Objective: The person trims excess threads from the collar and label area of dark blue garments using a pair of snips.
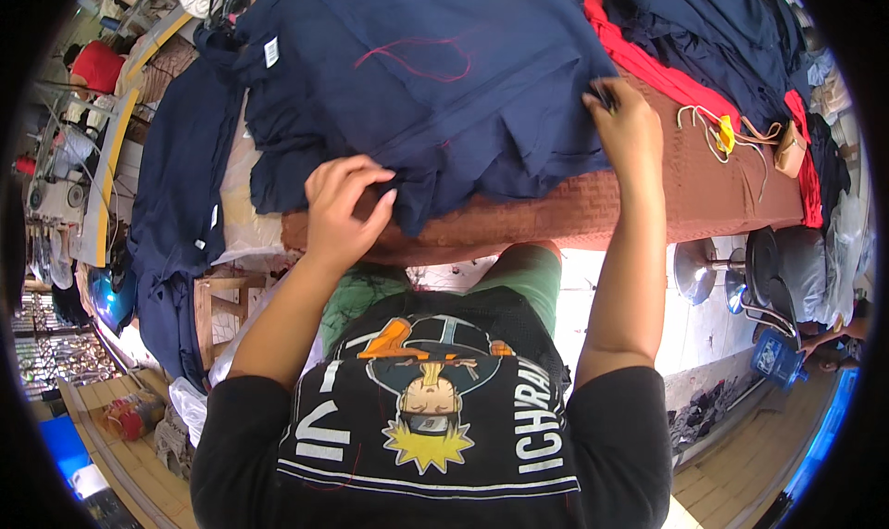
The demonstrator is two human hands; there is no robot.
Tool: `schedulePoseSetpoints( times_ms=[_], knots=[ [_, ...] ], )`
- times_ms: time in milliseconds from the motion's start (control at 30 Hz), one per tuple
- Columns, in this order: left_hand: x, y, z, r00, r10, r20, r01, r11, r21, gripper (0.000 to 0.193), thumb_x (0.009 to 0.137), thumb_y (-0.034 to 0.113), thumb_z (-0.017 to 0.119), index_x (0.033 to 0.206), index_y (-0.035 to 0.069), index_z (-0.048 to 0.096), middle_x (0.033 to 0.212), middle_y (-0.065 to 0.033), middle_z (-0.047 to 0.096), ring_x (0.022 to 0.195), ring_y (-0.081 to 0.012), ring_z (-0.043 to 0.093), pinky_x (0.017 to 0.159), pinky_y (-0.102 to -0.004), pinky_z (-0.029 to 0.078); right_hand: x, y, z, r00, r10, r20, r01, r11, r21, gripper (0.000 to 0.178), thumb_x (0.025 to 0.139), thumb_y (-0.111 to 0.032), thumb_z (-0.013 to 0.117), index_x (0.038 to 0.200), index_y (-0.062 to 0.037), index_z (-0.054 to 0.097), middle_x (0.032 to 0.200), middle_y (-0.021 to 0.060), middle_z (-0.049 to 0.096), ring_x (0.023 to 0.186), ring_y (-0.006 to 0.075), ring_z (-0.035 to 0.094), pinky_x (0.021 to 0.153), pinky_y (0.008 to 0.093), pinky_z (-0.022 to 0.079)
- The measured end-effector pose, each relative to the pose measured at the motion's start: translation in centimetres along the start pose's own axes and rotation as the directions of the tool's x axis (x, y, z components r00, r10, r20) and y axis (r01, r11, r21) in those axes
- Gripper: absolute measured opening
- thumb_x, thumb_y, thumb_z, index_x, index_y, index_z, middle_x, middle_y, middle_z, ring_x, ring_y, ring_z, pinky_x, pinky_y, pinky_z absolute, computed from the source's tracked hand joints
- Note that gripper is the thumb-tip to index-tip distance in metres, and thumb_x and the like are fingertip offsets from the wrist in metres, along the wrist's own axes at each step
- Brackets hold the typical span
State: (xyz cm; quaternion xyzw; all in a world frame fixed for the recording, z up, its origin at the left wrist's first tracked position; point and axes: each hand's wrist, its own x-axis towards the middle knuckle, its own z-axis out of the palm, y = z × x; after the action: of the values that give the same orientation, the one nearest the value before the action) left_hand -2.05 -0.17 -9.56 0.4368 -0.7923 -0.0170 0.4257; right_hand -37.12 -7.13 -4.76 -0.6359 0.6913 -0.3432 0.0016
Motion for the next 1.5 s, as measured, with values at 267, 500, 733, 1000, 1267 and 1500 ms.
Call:
schedulePoseSetpoints(
  times_ms=[267, 500, 733, 1000, 1267, 1500],
  knots=[
    [12.1, 1.5, -3.0, 0.970, 0.202, -0.136, -0.222, 0.964, -0.150, 0.020, 0.083, 0.001, 0.069, 0.103, 0.003, 0.070, 0.106, -0.0096, 0.067, 0.090, -0.0209, 0.064, 0.081, -0.0299, 0.050, -0.5, -6.8, -3.8, 0.972, -0.132, -0.193, 0.191, 0.925, 0.329, 0.030, 0.087, -0.013, 0.068, 0.115, -0.0043, 0.061, 0.103, 0.0147, 0.066, 0.093, 0.0253, 0.066, 0.078, 0.0333, 0.051],
    [14.5, 0.6, 1.2, 0.973, 0.195, -0.126, -0.201, 0.979, -0.034, 0.014, 0.077, 0.013, 0.074, 0.089, 0.006, 0.071, 0.092, -0.0022, 0.069, 0.081, -0.0228, 0.063, 0.074, -0.0321, 0.052, -1.0, -11.8, 1.1, 0.935, -0.345, -0.086, 0.332, 0.760, 0.558, 0.023, 0.082, 0.003, 0.067, 0.104, -0.0026, 0.065, 0.096, 0.0125, 0.063, 0.089, 0.0263, 0.064, 0.077, 0.0318, 0.050],
    [14.1, 1.6, 0.8, 0.995, -0.096, 0.024, 0.099, 0.942, -0.322, 0.008, 0.086, 0.005, 0.070, 0.092, 0.000, 0.070, 0.096, -0.0078, 0.071, 0.087, -0.0122, 0.066, 0.079, -0.0245, 0.051, -0.7, -11.6, 1.2, 0.896, -0.435, -0.086, 0.408, 0.731, 0.547, 0.023, 0.080, 0.003, 0.067, 0.103, -0.0026, 0.065, 0.095, 0.0118, 0.062, 0.084, 0.0269, 0.063, 0.073, 0.0314, 0.050],
    [13.3, 1.7, 0.8, 1.000, 0.013, -0.024, -0.022, 0.924, -0.381, 0.015, 0.078, 0.006, 0.075, 0.092, 0.004, 0.072, 0.090, -0.0046, 0.067, 0.077, -0.0191, 0.065, 0.068, -0.0270, 0.052, -0.3, -11.6, 1.4, 0.879, -0.458, -0.133, 0.456, 0.723, 0.518, 0.022, 0.080, 0.003, 0.067, 0.101, -0.0020, 0.065, 0.093, 0.0116, 0.062, 0.083, 0.0270, 0.063, 0.072, 0.0313, 0.050],
    [11.5, 1.1, 1.8, 0.976, 0.205, -0.071, -0.211, 0.974, -0.087, 0.025, 0.067, 0.009, 0.080, 0.091, 0.008, 0.073, 0.100, 0.0008, 0.066, 0.081, -0.0165, 0.060, 0.073, -0.0286, 0.051, -1.3, -11.1, 1.3, 0.929, -0.361, -0.081, 0.337, 0.734, 0.589, 0.020, 0.082, 0.004, 0.065, 0.102, -0.0009, 0.066, 0.094, 0.0109, 0.063, 0.084, 0.0242, 0.062, 0.074, 0.0301, 0.049],
    [11.6, 1.2, 0.9, 0.989, 0.149, 0.014, -0.146, 0.982, -0.123, 0.008, 0.082, 0.006, 0.072, 0.088, 0.003, 0.068, 0.104, -0.0045, 0.068, 0.092, -0.0185, 0.062, 0.082, -0.0287, 0.050, -1.5, -10.7, 1.2, 0.930, -0.362, -0.067, 0.325, 0.725, 0.608, 0.021, 0.082, 0.005, 0.065, 0.103, -0.0006, 0.065, 0.095, 0.0107, 0.062, 0.084, 0.0213, 0.062, 0.073, 0.0285, 0.049]
  ],
)
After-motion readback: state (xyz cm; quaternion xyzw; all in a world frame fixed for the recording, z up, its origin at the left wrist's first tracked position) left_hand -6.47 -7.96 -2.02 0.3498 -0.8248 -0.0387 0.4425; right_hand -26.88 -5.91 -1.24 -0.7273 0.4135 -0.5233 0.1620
